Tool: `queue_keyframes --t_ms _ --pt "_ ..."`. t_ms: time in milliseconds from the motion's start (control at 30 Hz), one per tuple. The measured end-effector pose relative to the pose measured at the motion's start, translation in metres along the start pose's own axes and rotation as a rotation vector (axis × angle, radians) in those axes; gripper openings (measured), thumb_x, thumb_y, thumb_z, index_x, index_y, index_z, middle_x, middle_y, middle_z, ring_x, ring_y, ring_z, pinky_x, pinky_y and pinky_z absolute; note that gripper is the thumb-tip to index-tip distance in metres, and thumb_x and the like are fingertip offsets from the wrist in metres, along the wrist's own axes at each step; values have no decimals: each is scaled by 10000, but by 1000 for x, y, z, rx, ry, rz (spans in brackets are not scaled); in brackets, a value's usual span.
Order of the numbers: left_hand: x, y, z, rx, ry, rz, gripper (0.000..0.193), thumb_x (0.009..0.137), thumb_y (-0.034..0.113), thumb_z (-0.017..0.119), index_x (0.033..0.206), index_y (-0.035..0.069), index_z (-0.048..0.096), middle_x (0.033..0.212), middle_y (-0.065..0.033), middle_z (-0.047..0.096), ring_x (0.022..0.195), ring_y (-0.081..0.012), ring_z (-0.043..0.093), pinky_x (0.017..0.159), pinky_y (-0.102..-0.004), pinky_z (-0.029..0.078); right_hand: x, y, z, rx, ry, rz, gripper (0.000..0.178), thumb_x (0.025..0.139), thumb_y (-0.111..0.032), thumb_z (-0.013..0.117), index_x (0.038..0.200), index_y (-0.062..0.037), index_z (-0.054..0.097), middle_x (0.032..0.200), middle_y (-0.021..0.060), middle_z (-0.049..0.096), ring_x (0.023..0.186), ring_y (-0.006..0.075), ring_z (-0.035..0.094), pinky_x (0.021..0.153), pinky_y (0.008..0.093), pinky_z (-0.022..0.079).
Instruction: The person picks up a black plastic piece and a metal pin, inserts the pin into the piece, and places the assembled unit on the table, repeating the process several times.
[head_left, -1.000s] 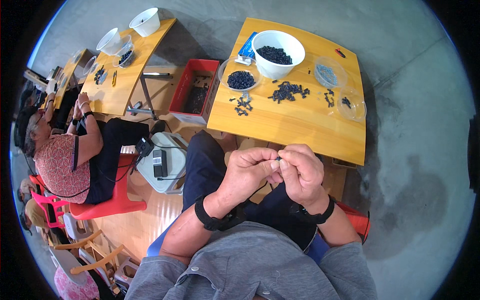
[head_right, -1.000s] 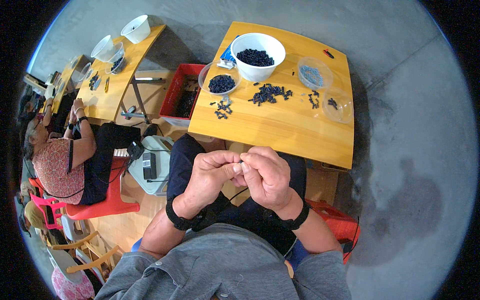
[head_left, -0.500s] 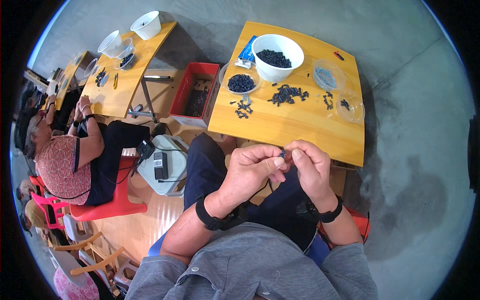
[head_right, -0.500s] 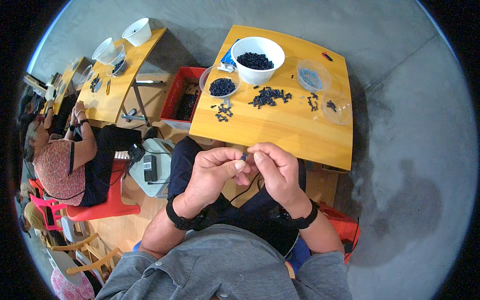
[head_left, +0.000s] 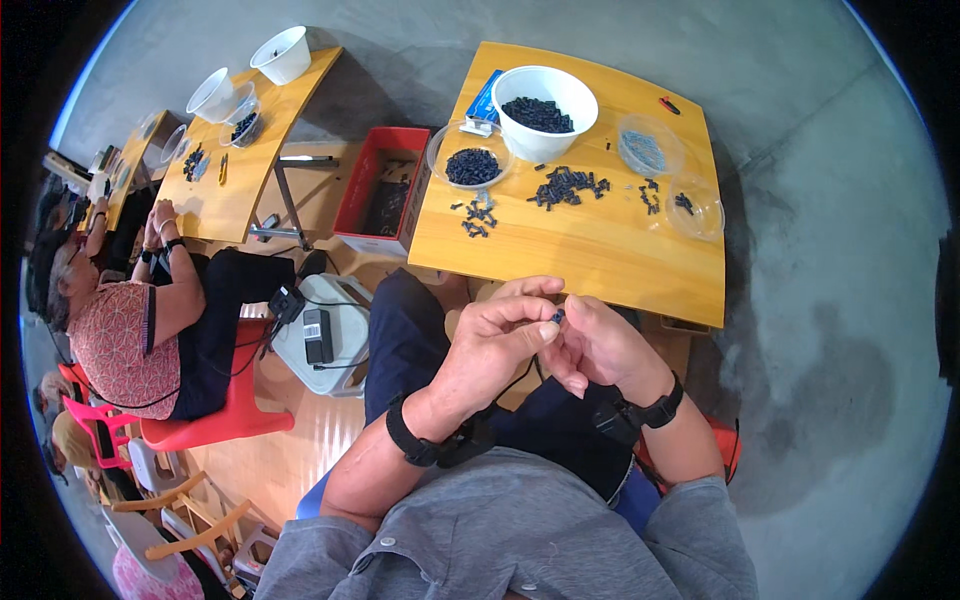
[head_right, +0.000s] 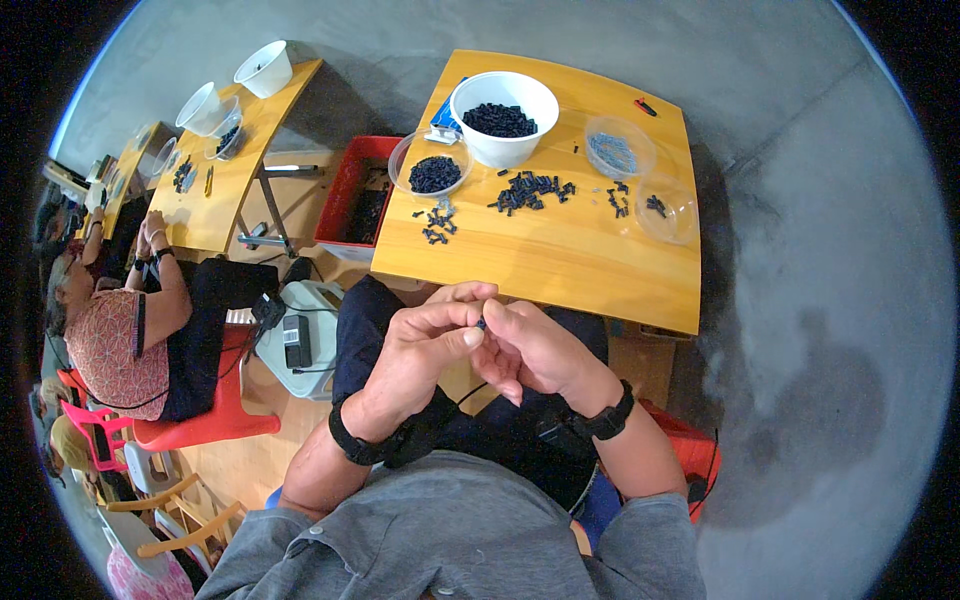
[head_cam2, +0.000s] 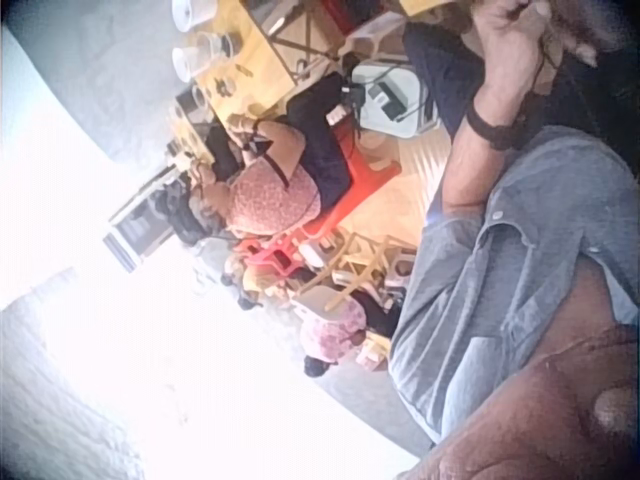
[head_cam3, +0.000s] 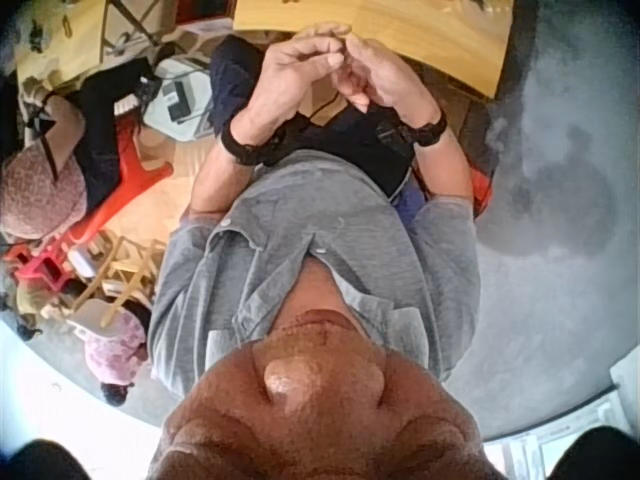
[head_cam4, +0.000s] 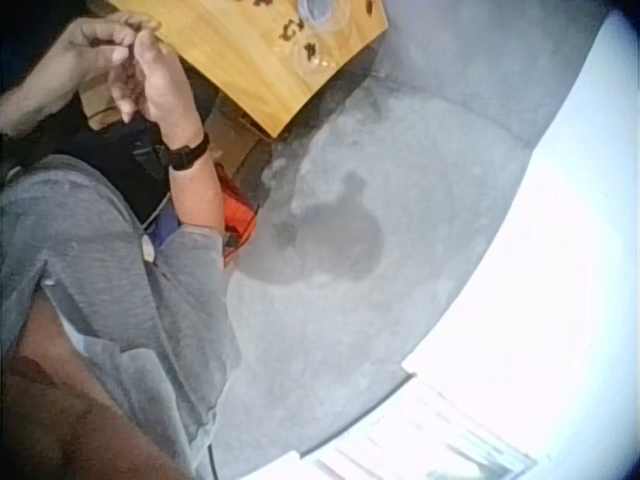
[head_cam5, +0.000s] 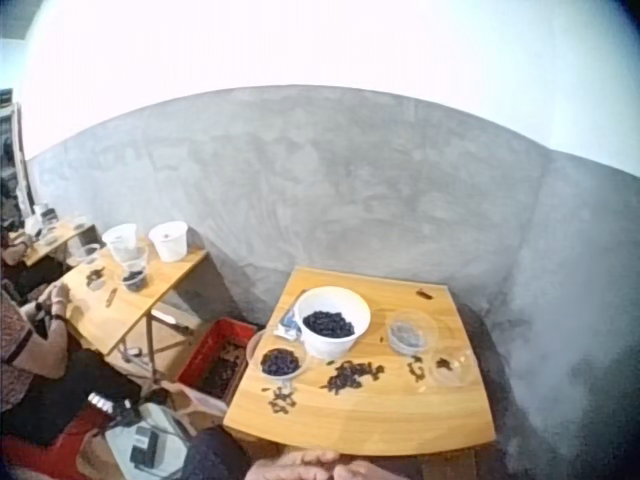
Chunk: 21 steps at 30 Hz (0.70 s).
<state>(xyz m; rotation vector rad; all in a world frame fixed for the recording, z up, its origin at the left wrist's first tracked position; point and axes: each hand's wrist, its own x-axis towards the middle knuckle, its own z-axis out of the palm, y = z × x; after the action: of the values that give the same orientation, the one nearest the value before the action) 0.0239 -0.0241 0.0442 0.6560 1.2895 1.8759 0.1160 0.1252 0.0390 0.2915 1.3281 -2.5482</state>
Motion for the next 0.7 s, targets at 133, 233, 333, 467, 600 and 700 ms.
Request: queue_keyframes --t_ms 133,233,333,467,600,700 --pt "-1 0 -1 -157 -62 -109 105 831 -56 596 900 -15 664 1212 -111 544 1132 -174 498 942 -296 400 1 -3 5 98 -136 23 576 923 -544 436 766 -2 548 557 52 513 367 92 478 316 208 410" --pt "0 -1 -5 -159 -126 -127 122 832 -59 604 918 -6 671 1226 -106 540 1135 -172 501 948 -299 410 -2 -3 5 96 -134 58 546 920 -521 465 723 -16 534 521 41 490 342 87 454 312 213 407" --pt "1 -2 -7 -119 -164 -98 143 826 -57 618 941 2 680 1237 -107 539 1142 -180 503 963 -303 406 -3 4 3 156 -126 77 516 921 -494 486 687 -35 521 500 34 477 326 85 436 304 222 399" --pt "1 -4 -7 -66 -134 -72 164 816 -54 632 957 6 689 1231 -123 545 1153 -196 503 977 -311 393 -3 8 2 253 -115 107 480 908 -464 525 681 -40 523 513 42 470 337 97 432 310 245 402" --pt "2 -5 -11 -55 -185 -83 149 813 17 654 951 33 707 1249 -137 553 1155 -209 508 983 -355 379 -5 9 4 256 -124 159 484 898 -465 542 692 -27 529 546 51 470 355 105 430 325 258 416" --pt "3 -2 -12 -38 -226 -102 153 803 7 654 945 32 706 1246 -140 556 1140 -214 519 974 -356 385 -5 14 1 297 -192 156 501 898 -487 527 701 -26 531 555 49 470 362 106 434 326 261 418"
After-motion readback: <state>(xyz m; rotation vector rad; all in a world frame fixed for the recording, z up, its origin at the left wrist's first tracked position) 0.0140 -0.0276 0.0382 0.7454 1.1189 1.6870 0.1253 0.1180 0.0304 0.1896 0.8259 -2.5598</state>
